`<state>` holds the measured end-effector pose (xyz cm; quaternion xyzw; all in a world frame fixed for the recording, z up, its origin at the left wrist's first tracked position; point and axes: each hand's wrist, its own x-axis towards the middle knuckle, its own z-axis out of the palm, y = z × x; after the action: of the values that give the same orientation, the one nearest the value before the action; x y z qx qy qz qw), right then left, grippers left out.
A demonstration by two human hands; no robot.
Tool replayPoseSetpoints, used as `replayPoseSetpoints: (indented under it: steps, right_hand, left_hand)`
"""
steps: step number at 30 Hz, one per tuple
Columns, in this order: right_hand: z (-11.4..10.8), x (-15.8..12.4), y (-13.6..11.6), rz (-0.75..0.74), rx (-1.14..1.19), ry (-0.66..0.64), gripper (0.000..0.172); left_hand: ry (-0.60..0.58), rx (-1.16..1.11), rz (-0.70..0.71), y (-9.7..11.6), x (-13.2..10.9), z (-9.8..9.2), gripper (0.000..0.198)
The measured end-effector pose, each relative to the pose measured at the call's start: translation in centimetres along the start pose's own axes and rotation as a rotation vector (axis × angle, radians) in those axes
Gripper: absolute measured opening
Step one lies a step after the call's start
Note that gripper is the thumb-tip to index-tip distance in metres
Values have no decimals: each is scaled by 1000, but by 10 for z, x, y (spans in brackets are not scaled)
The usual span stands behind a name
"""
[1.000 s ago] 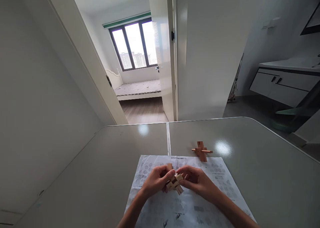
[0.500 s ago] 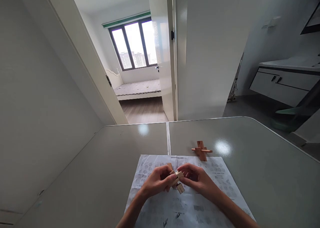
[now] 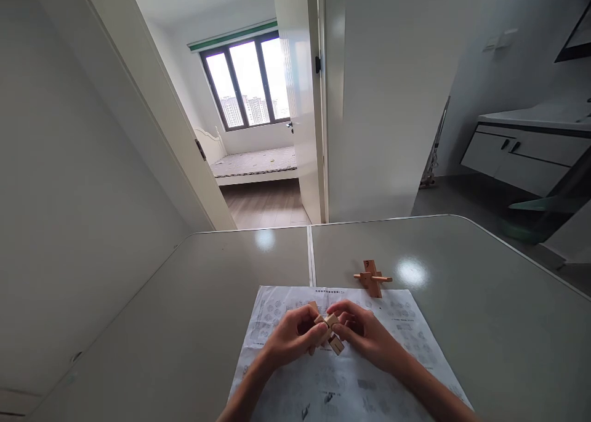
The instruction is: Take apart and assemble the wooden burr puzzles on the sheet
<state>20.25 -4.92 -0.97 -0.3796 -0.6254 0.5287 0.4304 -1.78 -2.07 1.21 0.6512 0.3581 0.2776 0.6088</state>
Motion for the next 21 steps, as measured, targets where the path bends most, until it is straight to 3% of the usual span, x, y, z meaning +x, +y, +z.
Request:
replayPoseSetpoints:
  steps: [8,17,21]
  right_hand:
    - [1,0,6,7,25,-28,33]
    - [1,-1,-7,-12,161,-111,33]
    - [3,-2,-6,-15,132,-85,35]
  left_hand:
    - [-24,22,3,1,0,2,40]
    - [-59,56,32,6,-1,6,41]
    - [-59,67,40,8,-2,6,41]
